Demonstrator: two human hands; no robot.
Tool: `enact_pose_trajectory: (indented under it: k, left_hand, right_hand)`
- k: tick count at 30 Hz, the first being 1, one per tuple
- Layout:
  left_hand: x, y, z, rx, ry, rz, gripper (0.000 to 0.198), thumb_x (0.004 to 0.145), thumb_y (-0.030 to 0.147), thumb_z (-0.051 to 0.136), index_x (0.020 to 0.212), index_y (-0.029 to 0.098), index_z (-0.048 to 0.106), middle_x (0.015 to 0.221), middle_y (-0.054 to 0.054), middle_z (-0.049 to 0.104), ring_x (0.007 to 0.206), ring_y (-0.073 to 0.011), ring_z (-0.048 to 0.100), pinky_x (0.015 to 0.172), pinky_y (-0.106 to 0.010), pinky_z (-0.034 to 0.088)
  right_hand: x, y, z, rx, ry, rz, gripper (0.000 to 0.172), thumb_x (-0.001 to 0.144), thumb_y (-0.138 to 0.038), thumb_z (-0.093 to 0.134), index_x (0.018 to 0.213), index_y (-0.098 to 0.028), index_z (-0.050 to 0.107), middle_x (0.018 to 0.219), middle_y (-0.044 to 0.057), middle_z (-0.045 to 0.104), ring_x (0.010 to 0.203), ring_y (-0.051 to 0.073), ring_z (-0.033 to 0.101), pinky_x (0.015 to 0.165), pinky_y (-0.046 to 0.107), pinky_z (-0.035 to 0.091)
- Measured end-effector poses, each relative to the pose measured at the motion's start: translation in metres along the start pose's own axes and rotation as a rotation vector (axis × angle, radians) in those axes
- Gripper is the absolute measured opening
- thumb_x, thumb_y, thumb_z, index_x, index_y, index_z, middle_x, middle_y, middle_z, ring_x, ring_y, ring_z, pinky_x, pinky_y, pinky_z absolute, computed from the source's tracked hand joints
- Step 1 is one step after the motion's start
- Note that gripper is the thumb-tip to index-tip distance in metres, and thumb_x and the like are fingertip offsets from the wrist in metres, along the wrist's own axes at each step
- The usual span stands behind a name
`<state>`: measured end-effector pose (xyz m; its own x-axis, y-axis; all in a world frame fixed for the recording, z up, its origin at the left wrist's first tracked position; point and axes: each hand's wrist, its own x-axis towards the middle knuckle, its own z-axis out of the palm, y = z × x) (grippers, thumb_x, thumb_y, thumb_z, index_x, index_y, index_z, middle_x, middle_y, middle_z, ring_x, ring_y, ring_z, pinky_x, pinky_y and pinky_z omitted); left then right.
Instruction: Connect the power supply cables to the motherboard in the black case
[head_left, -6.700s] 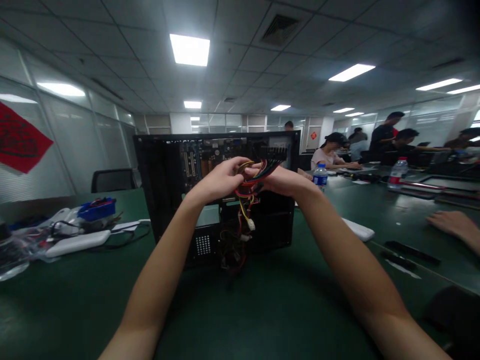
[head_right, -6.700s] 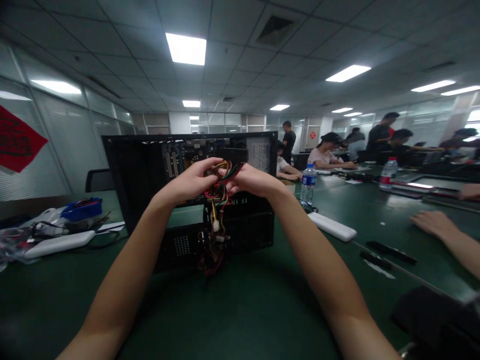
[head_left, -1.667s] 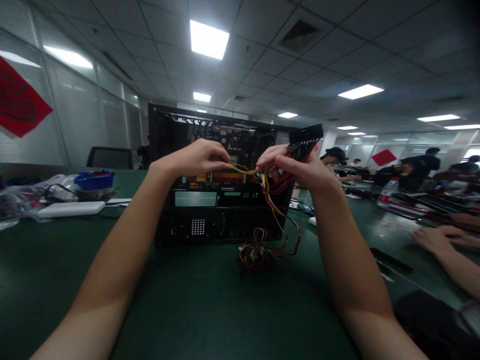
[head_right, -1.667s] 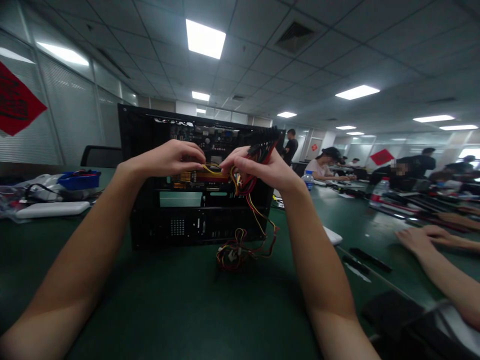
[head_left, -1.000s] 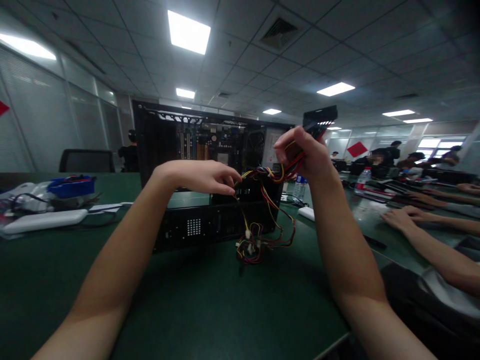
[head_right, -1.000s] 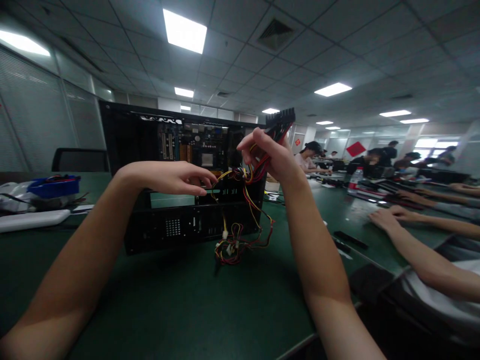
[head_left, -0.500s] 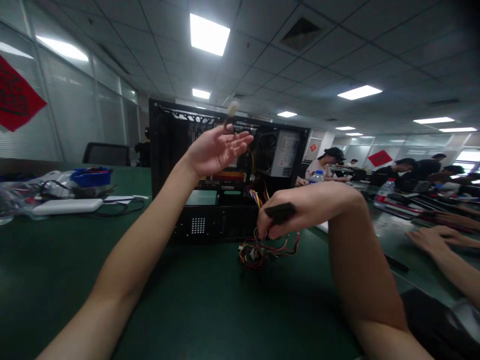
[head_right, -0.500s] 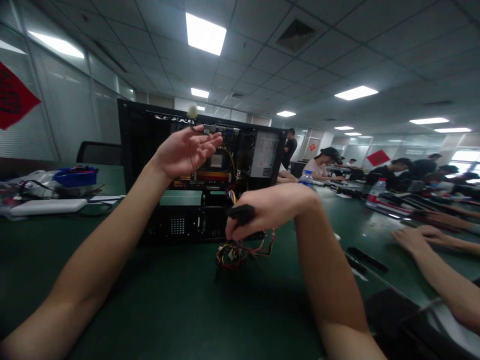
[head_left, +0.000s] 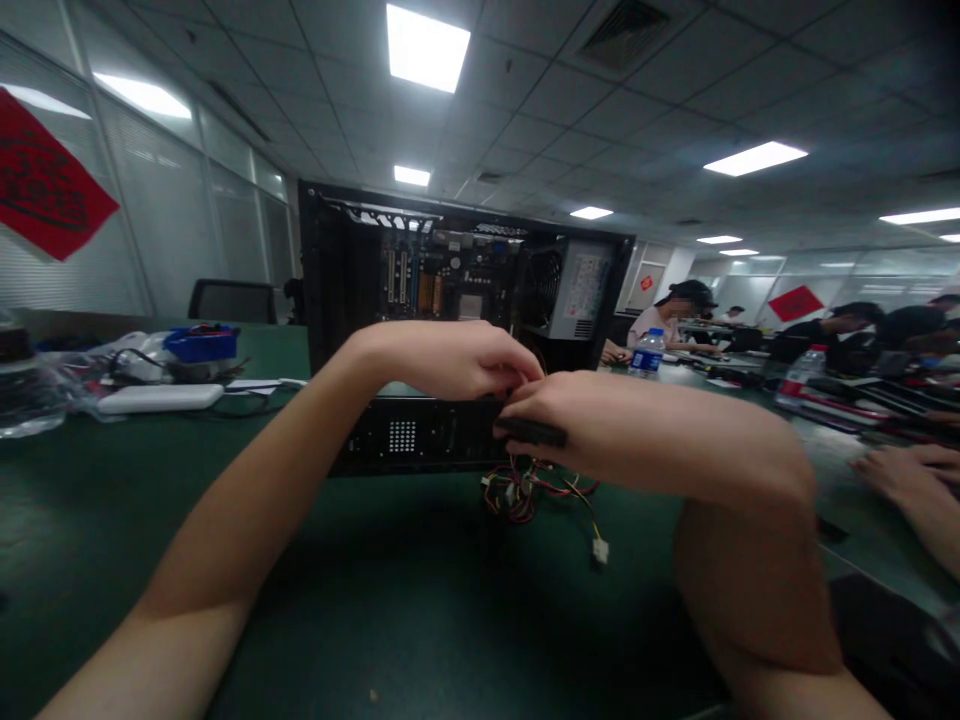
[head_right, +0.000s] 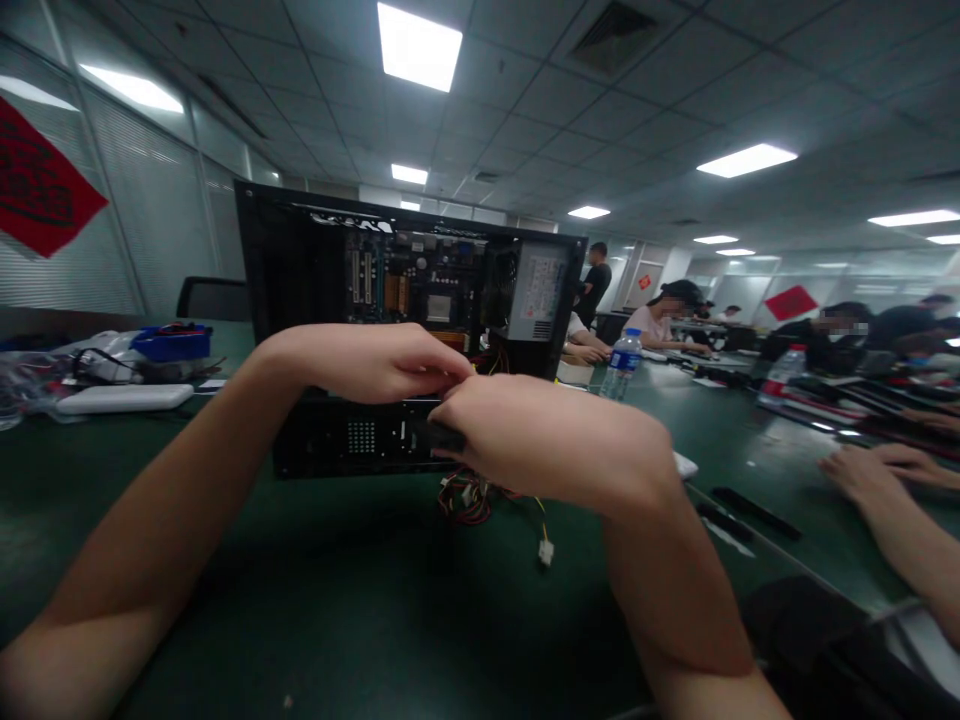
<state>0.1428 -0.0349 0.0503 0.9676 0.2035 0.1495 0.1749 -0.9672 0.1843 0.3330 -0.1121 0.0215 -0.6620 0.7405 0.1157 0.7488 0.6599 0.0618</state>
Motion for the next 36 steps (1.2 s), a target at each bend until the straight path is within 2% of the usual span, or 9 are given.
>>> enact_pose_trajectory:
  k: [4,9,12,15,19,21,28,31,36]
  left_hand:
    - [-0.02,-0.005,-0.004,-0.017,0.022,-0.003,0.024,0.094,0.023,0.06,0.116,0.021,0.069,0.115,-0.004,0.074,0.102,-0.0172,0.068,0.082,-0.022,0.05]
    - [-0.017,0.002,-0.002,0.101,0.332,-0.058,0.035,0.093,0.034,0.066,0.122,0.015,0.063,0.105,-0.008,0.073,0.09,-0.0178,0.069,0.072,-0.025,0.05]
    - [-0.008,0.003,0.006,0.065,0.463,-0.037,0.046,0.091,0.031,0.069,0.133,0.014,0.056,0.102,-0.008,0.073,0.085,-0.0164,0.069,0.069,-0.025,0.049]
    - [0.003,-0.001,0.017,0.042,0.564,-0.037,0.051,0.089,0.029,0.073,0.133,0.013,0.056,0.103,-0.009,0.073,0.083,-0.0161,0.069,0.069,-0.025,0.049]
    - [0.012,-0.011,0.023,0.072,0.678,0.007,0.026,0.088,0.019,0.071,0.112,0.011,0.067,0.092,-0.006,0.074,0.076,-0.0128,0.065,0.066,-0.023,0.045]
    - [0.011,-0.014,0.02,0.101,0.659,0.03,0.014,0.09,0.019,0.066,0.1,0.011,0.072,0.08,-0.003,0.071,0.068,-0.0106,0.06,0.061,-0.022,0.041]
    - [-0.009,-0.008,0.002,0.257,0.569,-0.03,0.017,0.087,0.02,0.064,0.081,0.011,0.077,0.06,0.0,0.06,0.054,-0.0087,0.049,0.053,-0.024,0.031]
    - [-0.015,-0.004,-0.004,0.296,0.59,-0.034,0.015,0.084,0.018,0.063,0.077,0.012,0.074,0.061,0.0,0.062,0.055,-0.0088,0.05,0.053,-0.023,0.033]
    - [-0.021,0.004,-0.009,0.26,0.706,-0.012,0.011,0.082,0.016,0.06,0.08,0.013,0.071,0.078,-0.004,0.07,0.071,-0.0121,0.061,0.065,-0.023,0.045]
  right_hand:
    - [0.003,0.024,-0.029,0.224,0.114,-0.163,0.031,0.098,-0.044,0.062,0.107,-0.021,0.079,0.097,0.004,0.076,0.084,0.017,0.07,0.075,0.026,0.054]
    - [0.017,0.045,-0.031,0.442,0.537,-0.156,0.034,0.098,-0.049,0.06,0.098,-0.02,0.078,0.099,0.006,0.075,0.094,0.02,0.07,0.087,0.032,0.057]
    - [0.022,0.046,-0.028,0.532,0.69,-0.141,0.038,0.099,-0.051,0.059,0.09,-0.019,0.076,0.094,0.006,0.073,0.089,0.019,0.069,0.085,0.032,0.057]
    - [0.021,0.05,-0.028,0.585,0.668,-0.142,0.036,0.095,-0.052,0.066,0.089,-0.018,0.076,0.09,0.005,0.073,0.085,0.018,0.068,0.082,0.031,0.057]
    - [0.017,0.065,-0.029,0.677,0.58,-0.173,0.03,0.086,-0.049,0.076,0.092,-0.019,0.078,0.091,0.005,0.073,0.085,0.018,0.069,0.079,0.03,0.058]
    - [0.017,0.071,-0.028,0.748,0.525,-0.203,0.03,0.084,-0.047,0.079,0.096,-0.02,0.079,0.094,0.005,0.074,0.086,0.019,0.07,0.077,0.03,0.059]
    - [0.029,0.083,-0.025,0.84,0.412,-0.34,0.037,0.077,-0.035,0.087,0.111,-0.023,0.078,0.107,0.005,0.076,0.099,0.022,0.073,0.094,0.035,0.06]
    - [0.031,0.089,-0.021,0.857,0.398,-0.37,0.036,0.08,-0.034,0.085,0.114,-0.023,0.078,0.115,0.006,0.075,0.106,0.023,0.072,0.098,0.037,0.059]
    - [0.033,0.09,-0.016,0.922,0.449,-0.389,0.031,0.076,-0.039,0.088,0.1,-0.021,0.078,0.119,0.009,0.073,0.114,0.025,0.069,0.099,0.04,0.059]
